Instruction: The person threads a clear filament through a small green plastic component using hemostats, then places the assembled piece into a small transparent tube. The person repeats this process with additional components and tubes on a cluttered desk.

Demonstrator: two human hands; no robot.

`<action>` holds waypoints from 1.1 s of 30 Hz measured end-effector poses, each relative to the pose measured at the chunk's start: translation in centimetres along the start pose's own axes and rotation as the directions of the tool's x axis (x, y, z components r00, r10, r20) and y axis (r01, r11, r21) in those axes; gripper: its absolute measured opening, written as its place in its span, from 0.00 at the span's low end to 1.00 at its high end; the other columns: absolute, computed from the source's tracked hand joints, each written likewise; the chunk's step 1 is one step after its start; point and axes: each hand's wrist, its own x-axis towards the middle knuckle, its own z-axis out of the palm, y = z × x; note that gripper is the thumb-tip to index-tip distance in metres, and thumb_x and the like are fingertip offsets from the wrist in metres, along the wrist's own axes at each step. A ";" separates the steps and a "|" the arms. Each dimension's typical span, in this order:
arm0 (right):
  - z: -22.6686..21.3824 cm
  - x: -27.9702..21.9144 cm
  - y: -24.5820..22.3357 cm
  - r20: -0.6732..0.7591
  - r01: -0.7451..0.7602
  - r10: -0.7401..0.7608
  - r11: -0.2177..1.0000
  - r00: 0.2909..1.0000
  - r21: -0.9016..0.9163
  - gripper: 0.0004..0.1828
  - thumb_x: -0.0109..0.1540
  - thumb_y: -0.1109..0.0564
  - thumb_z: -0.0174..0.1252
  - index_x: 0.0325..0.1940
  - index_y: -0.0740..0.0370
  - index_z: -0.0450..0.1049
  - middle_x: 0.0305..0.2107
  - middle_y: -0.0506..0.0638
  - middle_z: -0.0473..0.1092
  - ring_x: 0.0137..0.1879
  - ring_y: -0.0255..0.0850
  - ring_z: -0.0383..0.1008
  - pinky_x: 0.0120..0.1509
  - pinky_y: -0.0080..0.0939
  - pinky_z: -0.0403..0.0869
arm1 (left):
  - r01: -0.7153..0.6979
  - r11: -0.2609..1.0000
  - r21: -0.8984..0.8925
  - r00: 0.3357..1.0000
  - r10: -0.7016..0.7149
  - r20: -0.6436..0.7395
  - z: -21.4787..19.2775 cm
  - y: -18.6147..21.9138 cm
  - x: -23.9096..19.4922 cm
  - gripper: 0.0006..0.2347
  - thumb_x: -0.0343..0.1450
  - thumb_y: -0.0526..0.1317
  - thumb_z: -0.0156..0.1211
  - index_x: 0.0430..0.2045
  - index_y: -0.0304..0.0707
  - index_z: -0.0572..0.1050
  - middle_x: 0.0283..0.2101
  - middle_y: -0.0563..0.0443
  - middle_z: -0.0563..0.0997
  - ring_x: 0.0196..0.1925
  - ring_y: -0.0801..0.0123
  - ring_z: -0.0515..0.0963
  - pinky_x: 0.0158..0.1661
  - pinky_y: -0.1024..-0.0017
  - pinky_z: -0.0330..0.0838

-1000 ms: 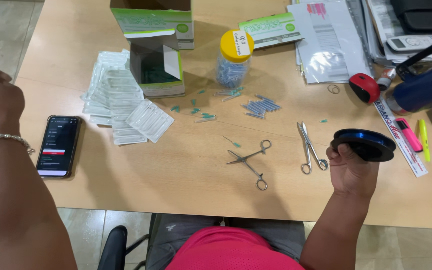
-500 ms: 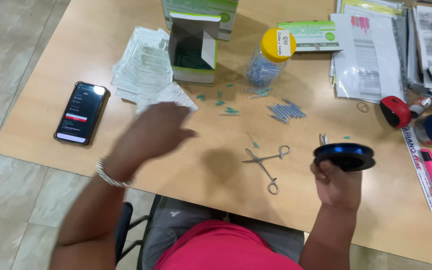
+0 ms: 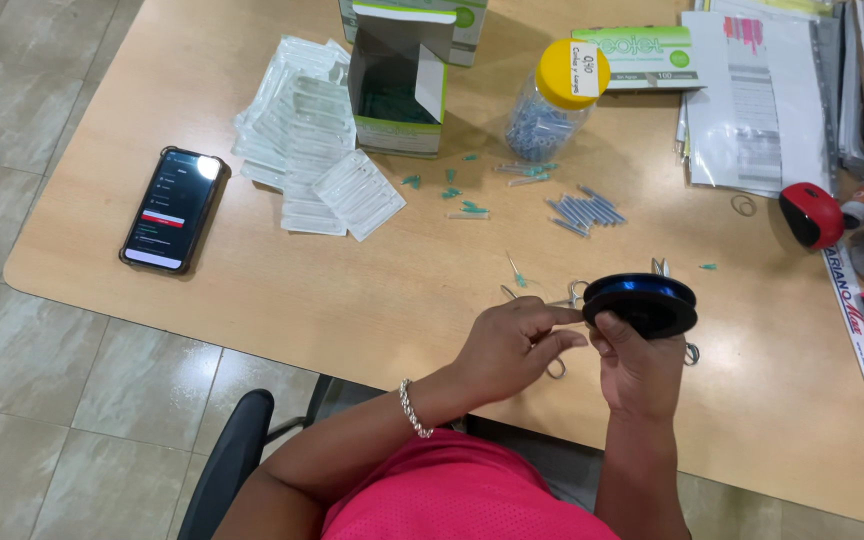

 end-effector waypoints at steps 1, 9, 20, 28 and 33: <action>-0.2 0.0 0.4 -0.005 -0.002 0.002 1.000 1.000 -0.003 0.20 0.53 0.75 0.67 0.43 0.60 0.73 0.26 0.53 0.70 0.23 0.41 0.71 0.23 0.29 0.65 | 0.003 1.000 -0.003 1.000 -0.003 0.004 0.4 -1.0 0.1 0.09 0.72 0.49 0.65 0.41 0.51 0.83 0.21 0.50 0.72 0.28 0.57 0.78 0.34 0.62 0.75; -0.5 -0.4 0.7 -0.296 -0.264 0.227 0.961 0.928 -0.088 0.20 0.60 0.64 0.68 0.49 0.57 0.65 0.29 0.50 0.73 0.29 0.44 0.80 0.25 0.34 0.78 | 0.021 0.959 0.283 0.980 -0.076 0.186 4.2 -7.0 2.0 0.08 0.72 0.54 0.60 0.37 0.61 0.82 0.28 0.51 0.79 0.36 0.55 0.84 0.40 0.59 0.78; -3.8 4.2 0.6 -0.366 -0.304 0.271 0.952 0.890 -0.035 0.42 0.62 0.64 0.65 0.74 0.69 0.49 0.48 0.63 0.68 0.44 0.55 0.82 0.43 0.50 0.84 | 0.080 0.875 0.477 0.852 -0.309 0.424 8.6 -8.7 7.1 0.15 0.76 0.59 0.50 0.45 0.58 0.80 0.40 0.48 0.81 0.47 0.52 0.83 0.48 0.58 0.76; -6.7 2.2 -3.4 -0.310 -0.314 0.045 0.136 0.950 -0.940 0.23 0.67 0.43 0.56 0.65 0.51 0.70 0.49 0.50 0.71 0.52 0.49 0.78 0.50 0.55 0.80 | 0.153 0.814 0.561 0.853 -0.395 0.341 9.5 -10.1 10.3 0.11 0.74 0.52 0.55 0.44 0.56 0.81 0.42 0.49 0.82 0.49 0.50 0.83 0.51 0.53 0.77; -11.0 0.2 -0.4 -0.347 -0.345 0.025 -0.049 0.938 -0.937 0.24 0.66 0.46 0.57 0.68 0.41 0.74 0.53 0.49 0.67 0.56 0.47 0.78 0.52 0.46 0.81 | 0.227 0.807 0.546 0.849 -0.438 0.295 9.0 -10.6 10.5 0.11 0.73 0.52 0.56 0.42 0.58 0.82 0.42 0.49 0.82 0.49 0.50 0.83 0.51 0.52 0.77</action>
